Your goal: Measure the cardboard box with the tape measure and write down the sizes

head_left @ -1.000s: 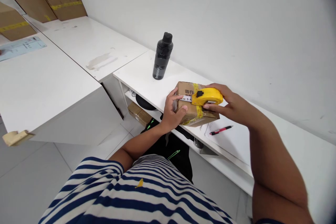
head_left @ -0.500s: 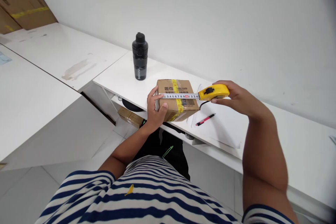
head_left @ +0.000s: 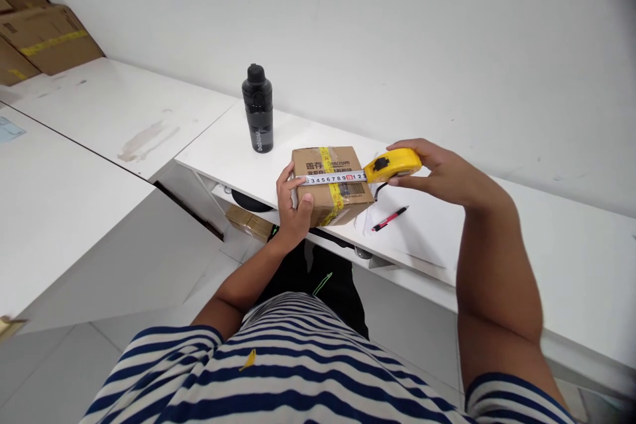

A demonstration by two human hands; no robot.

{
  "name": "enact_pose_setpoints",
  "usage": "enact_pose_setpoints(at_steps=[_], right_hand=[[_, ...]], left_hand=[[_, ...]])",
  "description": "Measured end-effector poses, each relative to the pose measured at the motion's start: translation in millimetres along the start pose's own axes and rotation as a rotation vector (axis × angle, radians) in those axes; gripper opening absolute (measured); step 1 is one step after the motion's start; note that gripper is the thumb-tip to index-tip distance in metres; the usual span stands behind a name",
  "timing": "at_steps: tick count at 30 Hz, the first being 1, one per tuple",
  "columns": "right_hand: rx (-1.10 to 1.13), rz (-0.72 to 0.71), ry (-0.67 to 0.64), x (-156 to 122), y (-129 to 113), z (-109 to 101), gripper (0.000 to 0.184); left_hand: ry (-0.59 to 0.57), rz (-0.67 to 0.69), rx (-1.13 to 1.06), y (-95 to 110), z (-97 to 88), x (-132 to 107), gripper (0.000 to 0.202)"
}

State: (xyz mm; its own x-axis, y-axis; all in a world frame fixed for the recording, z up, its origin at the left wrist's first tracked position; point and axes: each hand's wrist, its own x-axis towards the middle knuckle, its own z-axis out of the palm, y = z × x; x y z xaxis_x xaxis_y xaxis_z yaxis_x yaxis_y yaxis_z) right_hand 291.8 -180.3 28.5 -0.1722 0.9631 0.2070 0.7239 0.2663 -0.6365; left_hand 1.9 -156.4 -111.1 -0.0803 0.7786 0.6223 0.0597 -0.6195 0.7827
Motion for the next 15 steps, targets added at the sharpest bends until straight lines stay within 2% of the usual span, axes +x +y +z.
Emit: enact_pose_setpoints(at_steps=[4,8,11,15], right_hand=[[-0.068,-0.051,-0.038,4,-30,5,0.060],[-0.107,-0.062,-0.135,19,-63,30,0.056],[-0.132,-0.112,-0.180,36,-83,53,0.055],[-0.163,-0.201,-0.234,54,-102,74,0.056]], left_hand=[[0.009,0.042,-0.040,-7,4.6,-3,0.041],[0.009,0.018,-0.045,-13,11.7,1,0.047],[0.022,-0.034,-0.110,-13,17.0,1,0.063],[0.002,-0.194,-0.176,-12,20.7,-7,0.089]])
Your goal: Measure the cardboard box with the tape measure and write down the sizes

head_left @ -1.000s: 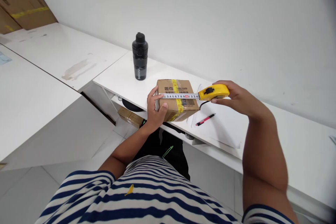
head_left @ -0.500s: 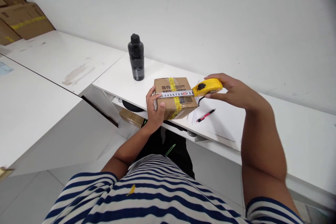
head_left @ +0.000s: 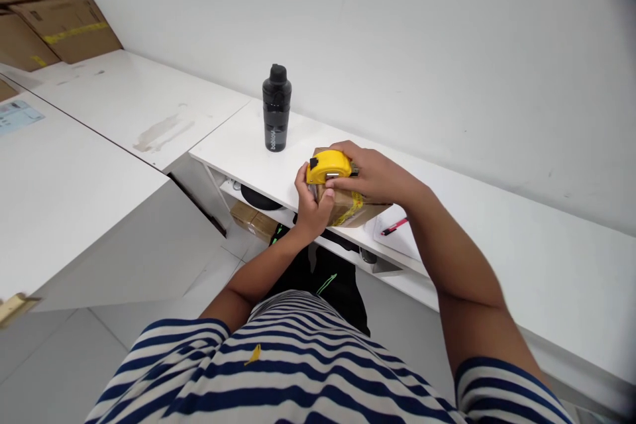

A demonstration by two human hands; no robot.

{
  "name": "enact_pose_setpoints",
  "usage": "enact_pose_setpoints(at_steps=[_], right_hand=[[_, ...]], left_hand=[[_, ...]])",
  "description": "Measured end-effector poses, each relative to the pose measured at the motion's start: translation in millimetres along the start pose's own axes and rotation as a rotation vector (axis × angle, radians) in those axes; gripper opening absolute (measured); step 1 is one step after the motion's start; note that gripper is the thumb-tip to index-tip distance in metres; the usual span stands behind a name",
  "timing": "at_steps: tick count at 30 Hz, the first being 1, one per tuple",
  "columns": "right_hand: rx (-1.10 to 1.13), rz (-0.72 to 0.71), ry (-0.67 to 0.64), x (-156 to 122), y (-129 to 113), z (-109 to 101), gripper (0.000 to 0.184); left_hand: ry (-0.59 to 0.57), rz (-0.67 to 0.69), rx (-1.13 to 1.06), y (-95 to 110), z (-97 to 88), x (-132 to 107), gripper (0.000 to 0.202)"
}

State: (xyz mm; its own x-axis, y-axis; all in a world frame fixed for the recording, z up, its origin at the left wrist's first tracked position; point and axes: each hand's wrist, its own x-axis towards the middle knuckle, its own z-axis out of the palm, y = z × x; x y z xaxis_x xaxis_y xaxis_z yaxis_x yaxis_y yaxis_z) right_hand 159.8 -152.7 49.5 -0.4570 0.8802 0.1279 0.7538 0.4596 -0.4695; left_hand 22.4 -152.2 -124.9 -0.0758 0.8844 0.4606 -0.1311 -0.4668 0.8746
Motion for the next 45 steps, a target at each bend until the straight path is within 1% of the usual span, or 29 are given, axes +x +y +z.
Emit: enact_pose_setpoints(at_steps=[2,4,5,6,7,8,10,11,12,13,14,15,16,18,21,23,24,26,29,31,33,35,36,38,40,42,44,45], right_hand=[[-0.003,-0.022,0.004,2,-2,0,0.054],[0.016,-0.026,0.060,-5,2,-1,0.052],[0.034,-0.012,0.118,-13,6,0,0.051],[0.056,0.017,0.201,-23,12,3,0.051],[0.080,0.060,0.316,-34,19,8,0.053],[0.107,0.111,0.458,-46,26,17,0.056],[0.172,0.218,0.820,-70,41,44,0.064],[0.219,0.260,0.999,-81,47,61,0.070],[0.286,0.304,1.133,-89,52,79,0.074],[0.367,0.354,1.232,-95,56,97,0.076],[0.438,0.411,1.285,-99,59,114,0.075],[0.491,0.466,1.312,-100,62,128,0.074],[0.538,0.515,1.321,-99,65,140,0.073],[0.629,0.582,1.296,-92,72,156,0.073],[0.787,0.601,1.225,-72,82,162,0.075],[0.868,0.576,1.171,-57,85,159,0.074],[0.894,0.553,1.145,-50,85,157,0.072],[0.922,0.497,1.104,-39,83,149,0.070],[0.887,0.455,1.060,-32,82,131,0.070],[0.827,0.427,0.979,-34,86,115,0.072],[0.744,0.336,0.864,-37,92,94,0.076],[0.608,0.207,0.747,-40,96,71,0.079],[0.512,0.168,0.688,-40,95,59,0.079],[0.305,0.152,0.562,-35,90,37,0.077],[0.142,0.165,0.458,-24,81,21,0.074],[0.070,0.158,0.386,-8,71,12,0.073],[0.064,0.143,0.321,10,63,10,0.075],[0.069,0.137,0.288,18,60,11,0.075]], left_hand=[[-0.020,-0.040,0.016,0,-2.4,-2,0.093],[-0.065,0.012,0.065,3,-10.2,2,0.096],[-0.103,0.067,0.102,6,-16.3,8,0.099],[-0.165,0.133,0.149,10,-23.6,16,0.102],[-0.243,0.206,0.201,15,-31.7,27,0.106],[-0.353,0.272,0.276,21,-39.9,38,0.108],[-0.644,0.401,0.423,34,-54.6,64,0.106],[-0.765,0.425,0.494,39,-60.2,76,0.102],[-0.855,0.433,0.552,44,-64.2,88,0.098],[-0.912,0.429,0.593,47,-66.6,98,0.095],[-0.934,0.416,0.620,50,-67.5,108,0.092],[-0.922,0.394,0.634,51,-67.1,117,0.088],[-0.877,0.361,0.638,52,-65.5,125,0.084],[-0.727,0.254,0.636,53,-60.1,140,0.073],[-0.477,0.043,0.644,55,-51.6,156,0.059],[-0.375,-0.090,0.675,59,-49.7,157,0.054],[-0.358,-0.154,0.699,61,-50.4,155,0.054],[-0.378,-0.282,0.764,64,-54.9,142,0.058],[-0.408,-0.424,0.810,66,-64.8,113,0.062],[-0.390,-0.472,0.793,67,-70.5,95,0.060],[-0.403,-0.482,0.790,68,-74.0,84,0.057],[-0.441,-0.464,0.816,69,-75.3,81,0.057],[-0.461,-0.455,0.823,71,-75.5,82,0.058],[-0.486,-0.447,0.814,73,-75.6,86,0.061],[-0.499,-0.442,0.798,73,-75.6,91,0.064],[-0.516,-0.421,0.804,70,-74.7,93,0.066],[-0.536,-0.404,0.791,61,-71.5,92,0.069],[-0.522,-0.390,0.759,55,-68.9,90,0.071]])
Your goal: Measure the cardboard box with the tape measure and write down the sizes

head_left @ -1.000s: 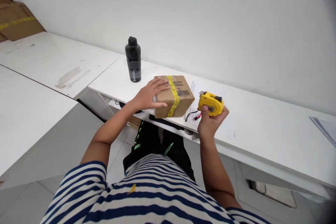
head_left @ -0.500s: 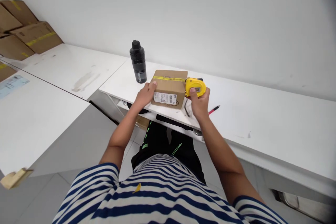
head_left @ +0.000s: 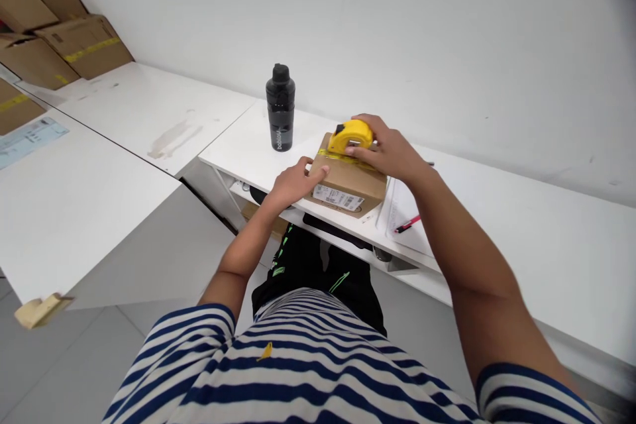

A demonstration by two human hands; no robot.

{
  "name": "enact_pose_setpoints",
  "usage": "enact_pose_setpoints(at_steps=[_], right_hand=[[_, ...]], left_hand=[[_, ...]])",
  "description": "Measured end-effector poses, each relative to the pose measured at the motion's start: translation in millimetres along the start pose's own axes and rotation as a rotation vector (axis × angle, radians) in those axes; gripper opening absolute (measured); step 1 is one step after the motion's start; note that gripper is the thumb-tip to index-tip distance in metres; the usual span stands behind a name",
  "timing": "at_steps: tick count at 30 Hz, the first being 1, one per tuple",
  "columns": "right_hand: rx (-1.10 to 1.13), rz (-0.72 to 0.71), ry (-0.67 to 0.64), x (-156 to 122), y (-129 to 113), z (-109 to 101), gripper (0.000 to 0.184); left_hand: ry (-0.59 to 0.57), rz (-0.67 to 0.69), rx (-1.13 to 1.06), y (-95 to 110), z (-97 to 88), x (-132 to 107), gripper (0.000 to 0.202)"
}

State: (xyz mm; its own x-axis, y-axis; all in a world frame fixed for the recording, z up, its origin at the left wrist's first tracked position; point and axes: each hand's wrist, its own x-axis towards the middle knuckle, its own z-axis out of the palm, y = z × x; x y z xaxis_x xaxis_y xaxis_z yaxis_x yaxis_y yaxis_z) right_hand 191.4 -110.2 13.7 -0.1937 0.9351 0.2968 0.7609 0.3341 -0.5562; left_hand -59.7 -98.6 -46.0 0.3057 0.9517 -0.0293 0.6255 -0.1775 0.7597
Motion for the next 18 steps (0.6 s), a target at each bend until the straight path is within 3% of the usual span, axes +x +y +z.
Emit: enact_pose_setpoints(at_steps=[5,8,18], right_hand=[[-0.010,0.012,-0.091,20,-7,18,0.072],[-0.013,-0.015,-0.091,22,-8,20,0.069],[-0.134,-0.053,-0.208,15,-21,-2,0.058]], left_hand=[[0.261,0.221,-0.310,-16,45.7,17,0.077],[0.263,0.312,-0.495,-17,65.3,22,0.074],[0.263,0.207,-0.542,-3,67.2,8,0.060]])
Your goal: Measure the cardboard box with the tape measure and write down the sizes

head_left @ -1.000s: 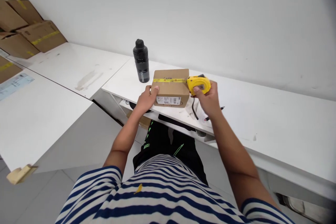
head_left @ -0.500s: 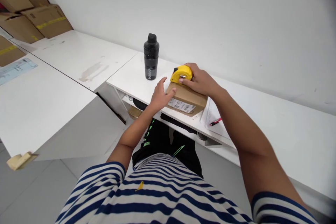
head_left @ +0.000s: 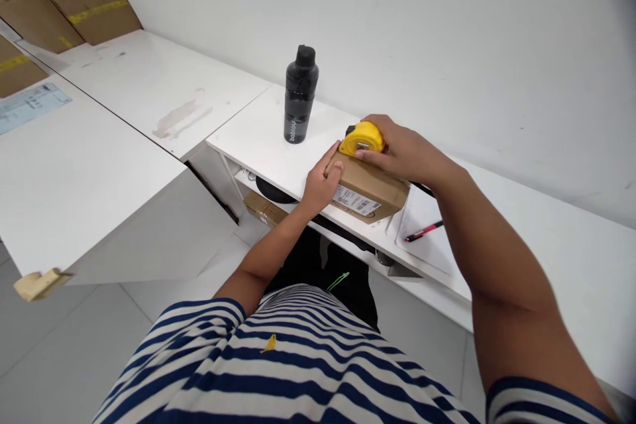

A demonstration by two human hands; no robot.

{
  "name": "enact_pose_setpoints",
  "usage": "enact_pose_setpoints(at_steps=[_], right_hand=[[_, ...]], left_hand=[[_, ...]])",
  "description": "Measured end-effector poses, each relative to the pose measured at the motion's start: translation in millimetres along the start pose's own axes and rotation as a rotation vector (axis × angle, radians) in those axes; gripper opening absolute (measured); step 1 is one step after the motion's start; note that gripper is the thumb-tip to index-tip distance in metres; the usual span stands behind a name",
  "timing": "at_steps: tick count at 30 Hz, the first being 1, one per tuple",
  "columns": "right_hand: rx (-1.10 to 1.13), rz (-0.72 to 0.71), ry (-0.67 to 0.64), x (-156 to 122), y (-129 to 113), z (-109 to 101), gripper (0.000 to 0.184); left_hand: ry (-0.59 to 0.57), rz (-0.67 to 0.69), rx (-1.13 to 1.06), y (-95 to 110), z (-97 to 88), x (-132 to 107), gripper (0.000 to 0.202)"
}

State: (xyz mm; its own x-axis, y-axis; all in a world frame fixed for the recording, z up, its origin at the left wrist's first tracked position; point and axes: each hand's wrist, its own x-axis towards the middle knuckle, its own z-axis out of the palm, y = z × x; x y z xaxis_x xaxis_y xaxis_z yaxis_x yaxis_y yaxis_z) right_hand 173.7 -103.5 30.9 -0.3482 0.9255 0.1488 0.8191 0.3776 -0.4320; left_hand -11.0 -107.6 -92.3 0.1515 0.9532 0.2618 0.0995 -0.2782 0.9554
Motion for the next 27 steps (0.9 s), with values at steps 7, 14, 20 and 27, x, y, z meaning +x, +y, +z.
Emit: enact_pose_setpoints(at_steps=[7,14,20,27], right_hand=[[0.020,0.057,0.022,-31,16,-6,0.061],[0.040,0.178,0.010,-63,26,-24,0.057],[0.081,-0.006,0.024,-4,10,-2,0.058],[0.043,-0.061,-0.033,27,4,2,0.060]], left_hand=[[0.039,0.074,0.113,-8,4.4,5,0.062],[-0.081,0.106,0.221,-2,-14.5,11,0.060],[-0.032,0.026,0.167,-3,-10.2,9,0.069],[-0.001,0.017,0.104,1,-5.9,5,0.067]])
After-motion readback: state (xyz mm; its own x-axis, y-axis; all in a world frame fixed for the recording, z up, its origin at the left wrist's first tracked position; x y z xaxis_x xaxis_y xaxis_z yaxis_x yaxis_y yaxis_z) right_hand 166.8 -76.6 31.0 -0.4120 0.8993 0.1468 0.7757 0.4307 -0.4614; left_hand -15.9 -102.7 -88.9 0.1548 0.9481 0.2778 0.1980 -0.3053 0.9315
